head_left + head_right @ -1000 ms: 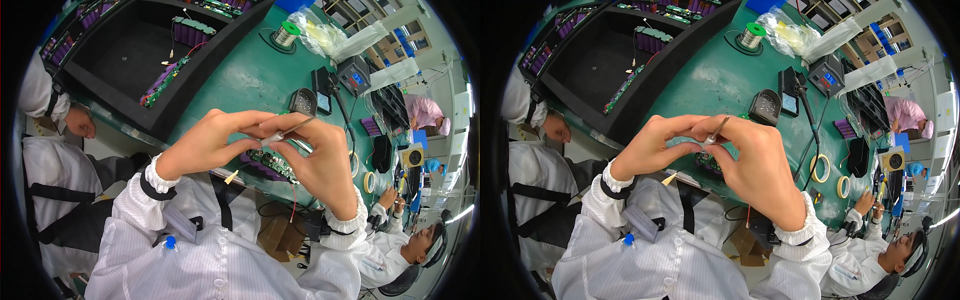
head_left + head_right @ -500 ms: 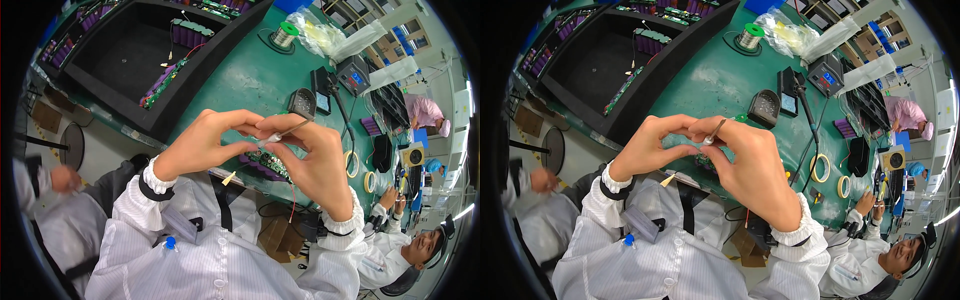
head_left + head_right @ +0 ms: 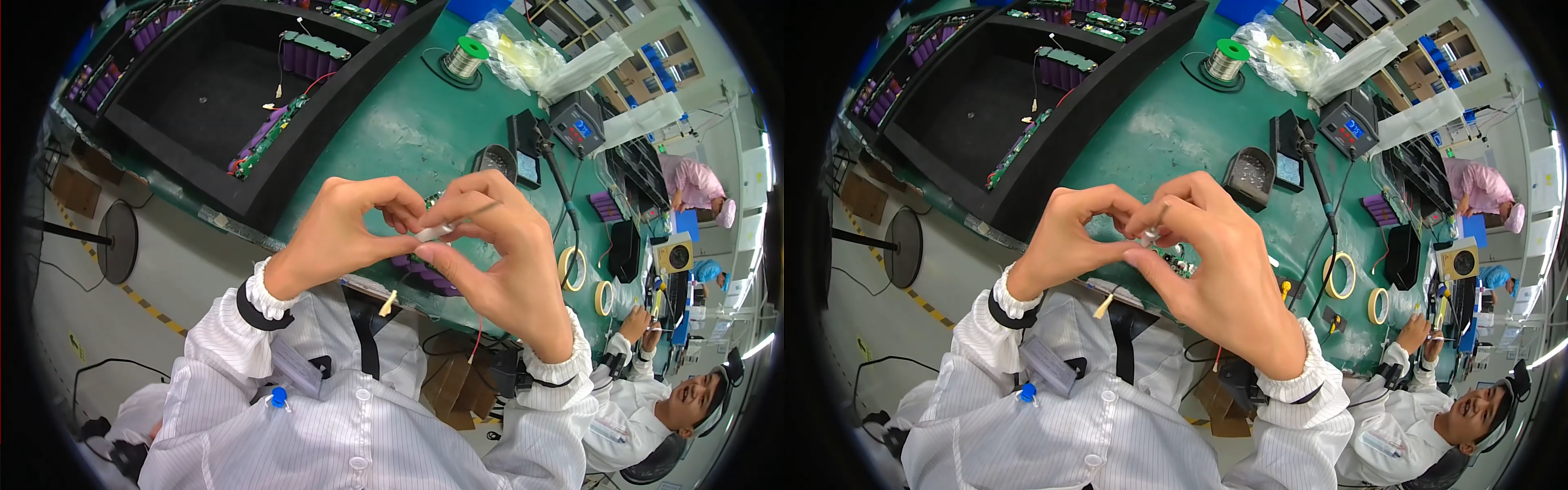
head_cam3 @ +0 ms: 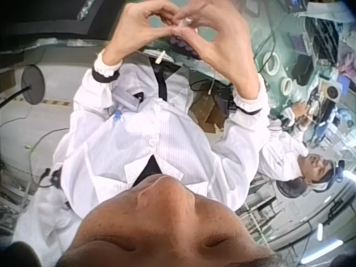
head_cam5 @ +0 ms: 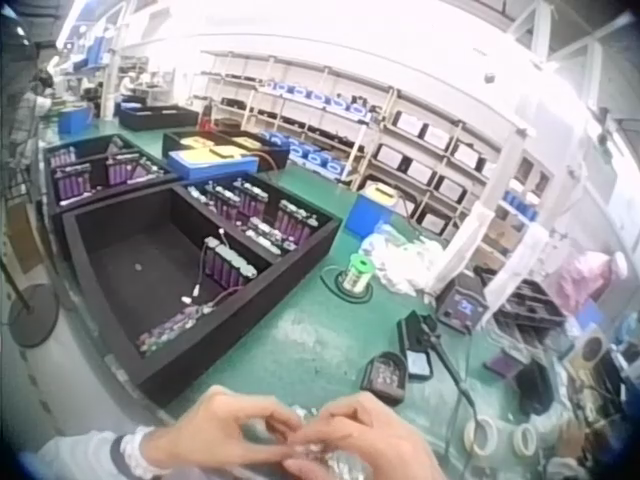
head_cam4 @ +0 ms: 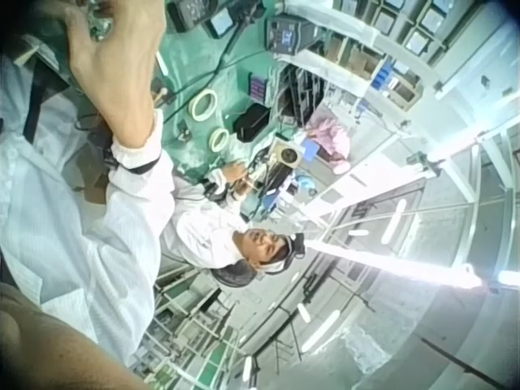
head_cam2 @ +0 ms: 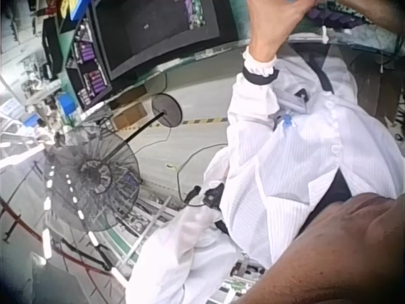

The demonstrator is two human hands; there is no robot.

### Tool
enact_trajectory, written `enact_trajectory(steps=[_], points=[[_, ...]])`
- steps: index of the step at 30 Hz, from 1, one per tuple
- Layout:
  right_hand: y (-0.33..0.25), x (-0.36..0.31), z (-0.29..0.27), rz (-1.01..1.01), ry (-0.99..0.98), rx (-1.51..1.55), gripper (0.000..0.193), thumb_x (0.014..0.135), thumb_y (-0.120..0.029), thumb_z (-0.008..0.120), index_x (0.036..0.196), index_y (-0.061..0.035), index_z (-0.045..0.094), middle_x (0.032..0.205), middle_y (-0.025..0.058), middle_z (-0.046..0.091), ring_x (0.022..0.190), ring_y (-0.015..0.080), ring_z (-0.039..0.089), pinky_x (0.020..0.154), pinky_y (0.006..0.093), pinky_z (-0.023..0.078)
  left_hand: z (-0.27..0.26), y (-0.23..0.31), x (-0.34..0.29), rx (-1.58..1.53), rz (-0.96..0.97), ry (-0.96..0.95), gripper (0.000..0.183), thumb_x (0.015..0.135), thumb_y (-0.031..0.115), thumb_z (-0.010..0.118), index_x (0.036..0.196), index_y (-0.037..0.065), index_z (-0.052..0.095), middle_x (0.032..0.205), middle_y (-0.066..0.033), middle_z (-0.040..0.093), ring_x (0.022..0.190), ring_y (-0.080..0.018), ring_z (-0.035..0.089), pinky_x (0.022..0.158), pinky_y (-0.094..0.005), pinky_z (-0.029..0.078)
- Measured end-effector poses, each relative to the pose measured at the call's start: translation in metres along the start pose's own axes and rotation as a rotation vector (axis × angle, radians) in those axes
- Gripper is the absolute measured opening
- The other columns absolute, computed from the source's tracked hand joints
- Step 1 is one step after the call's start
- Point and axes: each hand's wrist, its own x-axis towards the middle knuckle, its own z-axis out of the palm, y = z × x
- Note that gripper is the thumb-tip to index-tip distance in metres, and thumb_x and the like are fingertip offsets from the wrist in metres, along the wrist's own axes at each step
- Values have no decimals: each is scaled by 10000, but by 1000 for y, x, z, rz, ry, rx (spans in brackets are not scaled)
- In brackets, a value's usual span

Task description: Manually assemble a circuit board onto a battery pack assembly and use tools to adjust components.

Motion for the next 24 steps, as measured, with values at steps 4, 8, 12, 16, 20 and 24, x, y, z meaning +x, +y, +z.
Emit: enact_trajectory(steps=[4, 8, 12, 16, 20, 24], points=[[0, -3, 0, -9, -6, -126, 321, 783, 73, 769, 1091, -5, 727, 1029, 119, 717, 921, 213, 723, 834, 317, 600, 3, 5, 1, 56, 57, 23, 314, 740, 33, 844, 1022, -3, 711, 936, -87, 756, 830, -186, 737, 773, -301, 574], [-1, -2, 3, 55, 64, 126, 355, 834, 123, 686, 1177, 29, 683, 1029, 109, 733, 983, 208, 730, 891, 321, 591, -7, -5, 1, 111, 100, -10, 287, 772, 21, 815, 1035, -2, 704, 942, -105, 754, 846, -230, 742, 789, -326, 569], [3, -1, 5, 14, 32, 175, 353, 827, 165, 624, 1134, -5, 654, 965, 121, 724, 892, 265, 724, 798, 361, 585, -3, -4, -3, 89, 64, -75, 258, 790, -8, 782, 1032, -9, 694, 950, -115, 754, 891, -250, 750, 785, -339, 571], [8, -1, 6, -30, 18, 179, 345, 819, 157, 624, 1117, -13, 657, 963, 121, 723, 903, 265, 708, 799, 362, 571, -4, 0, -2, 174, 73, -98, 249, 786, -33, 772, 1019, -18, 684, 929, -122, 748, 899, -256, 760, 765, -337, 589], [7, -3, 2, -52, 27, 57, 277, 817, 95, 693, 1078, 2, 689, 997, 117, 717, 891, 238, 702, 788, 334, 560, -4, -2, 1, 169, 104, -106, 237, 781, -45, 772, 1000, -14, 686, 907, -125, 745, 848, -241, 766, 749, -320, 602], [2, -3, 1, -48, 86, -107, 222, 826, 74, 720, 1039, 14, 721, 1041, 116, 719, 873, 205, 706, 782, 309, 561, -7, 5, 2, 199, 69, -149, 237, 780, -40, 775, 998, -9, 686, 897, -120, 744, 836, -230, 767, 751, -322, 602]])
